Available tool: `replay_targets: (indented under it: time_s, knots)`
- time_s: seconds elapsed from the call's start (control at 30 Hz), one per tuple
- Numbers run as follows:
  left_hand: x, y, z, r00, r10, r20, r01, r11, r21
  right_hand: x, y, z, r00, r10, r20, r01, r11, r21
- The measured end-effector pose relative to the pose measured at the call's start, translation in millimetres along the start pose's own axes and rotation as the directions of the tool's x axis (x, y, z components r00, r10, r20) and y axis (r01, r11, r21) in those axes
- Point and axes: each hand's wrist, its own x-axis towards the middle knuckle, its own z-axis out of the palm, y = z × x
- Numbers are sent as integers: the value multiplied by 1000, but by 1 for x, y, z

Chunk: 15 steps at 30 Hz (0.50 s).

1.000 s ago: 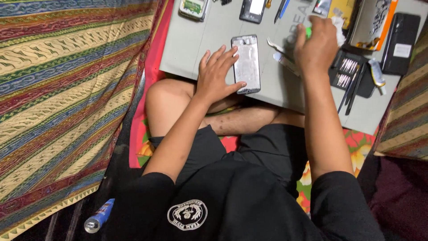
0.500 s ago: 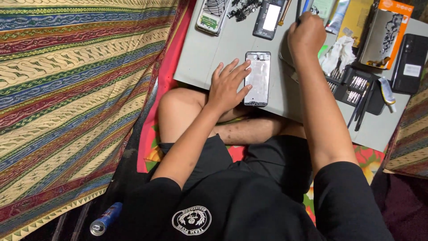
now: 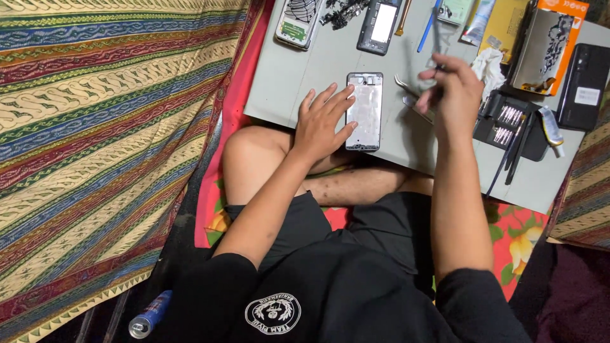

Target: Scraping adhesive residue from a smartphone frame using a plastic tool and fingers.

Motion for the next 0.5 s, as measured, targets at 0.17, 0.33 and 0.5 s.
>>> replay_targets:
  time_s: [0.17,0.33,0.5]
  knots:
    - [-1,-12,14,999,34,8,-33,994,-99,-35,39,-35,946,53,320,-160,934,318]
    - [-2,-15,16,997,73,12,-72,994,-82,-52,71,-54,883,-131,450,-162,817,553]
    - [-3,-14,10,995,84,59,-77,991,-113,-62,63,-24,952,-107,286,11,947,320]
